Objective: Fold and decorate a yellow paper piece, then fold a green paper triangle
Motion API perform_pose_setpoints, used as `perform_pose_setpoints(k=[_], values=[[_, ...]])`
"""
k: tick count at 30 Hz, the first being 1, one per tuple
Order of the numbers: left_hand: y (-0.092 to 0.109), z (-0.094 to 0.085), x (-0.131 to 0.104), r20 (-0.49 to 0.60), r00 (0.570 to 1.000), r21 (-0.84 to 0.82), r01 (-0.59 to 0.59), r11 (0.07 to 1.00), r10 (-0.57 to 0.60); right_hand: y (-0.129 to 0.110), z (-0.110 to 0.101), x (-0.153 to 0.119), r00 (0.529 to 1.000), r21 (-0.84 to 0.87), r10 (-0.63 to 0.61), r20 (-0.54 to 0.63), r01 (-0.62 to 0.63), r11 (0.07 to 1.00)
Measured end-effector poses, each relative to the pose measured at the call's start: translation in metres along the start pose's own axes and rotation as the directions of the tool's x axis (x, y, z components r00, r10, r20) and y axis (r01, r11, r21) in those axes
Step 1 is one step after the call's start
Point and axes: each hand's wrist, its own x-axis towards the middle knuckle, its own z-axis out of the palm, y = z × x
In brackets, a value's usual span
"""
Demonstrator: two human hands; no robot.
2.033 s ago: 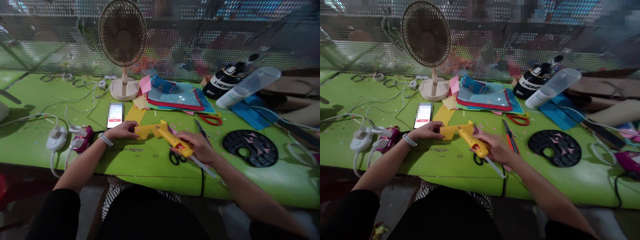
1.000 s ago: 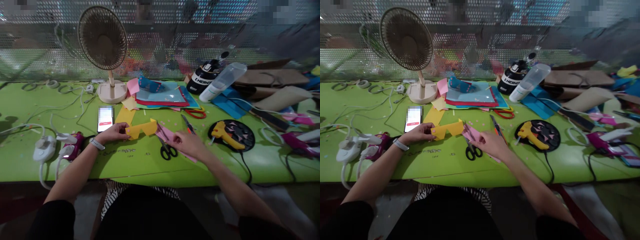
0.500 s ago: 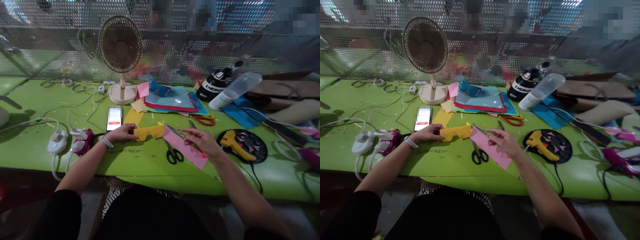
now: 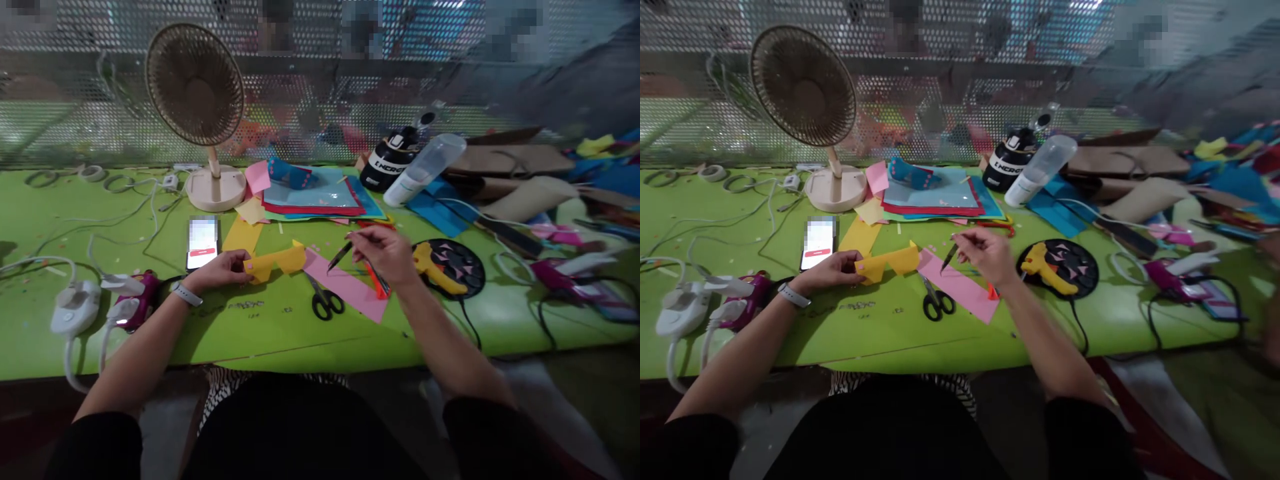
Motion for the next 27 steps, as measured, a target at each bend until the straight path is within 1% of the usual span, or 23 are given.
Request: perform_pose_setpoints(k=[2, 4, 6, 7, 8, 9, 10, 12, 14, 16, 20, 27], values=[[0.001, 0.0, 0.0, 0.004, 1.0, 0.013, -0.004, 1.0, 0.004, 0.008, 0.003, -0.001, 0.994, -0.212, -0.047, 0.094, 0.067, 0.975], [0.002, 0.0, 0.0, 0.0, 1.0, 0.012, -0.006, 1.0, 0.006, 0.015, 0.005, -0.002, 0.978, -0.389, -0.095, 0.183, 0.161, 0.907], [0.003, 0.0, 0.0, -0.011, 1.0, 0.003, 0.005, 1.0, -0.005, 0.02, 0.003, -0.003, 0.959, -0.433, -0.081, 0.272, 0.198, 0.88], [0.004, 0.001, 0.0, -0.018, 1.0, -0.004, 0.014, 1.0, -0.014, 0.023, 0.001, -0.003, 0.95, -0.416, -0.05, 0.31, 0.182, 0.891], [0.004, 0.001, 0.0, -0.024, 0.999, -0.008, 0.024, 1.0, -0.024, 0.025, -0.001, -0.002, 0.946, -0.386, -0.012, 0.323, 0.143, 0.911], [0.005, 0.002, 0.0, -0.027, 0.999, -0.008, 0.034, 0.999, -0.034, 0.027, -0.005, -0.001, 0.952, -0.349, 0.029, 0.304, 0.083, 0.934], [0.007, 0.002, -0.001, -0.029, 0.999, -0.007, 0.043, 0.999, -0.044, 0.029, -0.009, 0.0, 0.963, -0.302, 0.067, 0.261, 0.015, 0.953], [0.009, 0.002, -0.001, -0.029, 0.998, -0.004, 0.061, 0.998, -0.061, 0.033, -0.017, 0.003, 0.981, -0.195, 0.126, 0.144, -0.097, 0.976], [0.01, 0.001, -0.001, -0.029, 0.997, 0.002, 0.069, 0.998, -0.069, 0.036, -0.024, 0.006, 0.987, -0.133, 0.155, 0.034, -0.15, 0.98], [0.009, 0.0, 0.0, -0.032, 0.997, 0.006, 0.066, 0.998, -0.066, 0.04, -0.028, 0.01, 0.989, -0.16, 0.147, -0.017, -0.148, 0.976], [0.007, -0.001, 0.001, -0.018, 0.998, 0.018, 0.063, 0.998, -0.062, 0.047, -0.027, 0.013, 0.993, -0.248, 0.117, -0.02, -0.118, 0.961], [0.006, -0.001, 0.001, -0.012, 0.998, 0.03, 0.068, 0.997, -0.068, 0.053, -0.015, 0.01, 0.997, -0.238, 0.064, -0.046, -0.073, 0.969]])
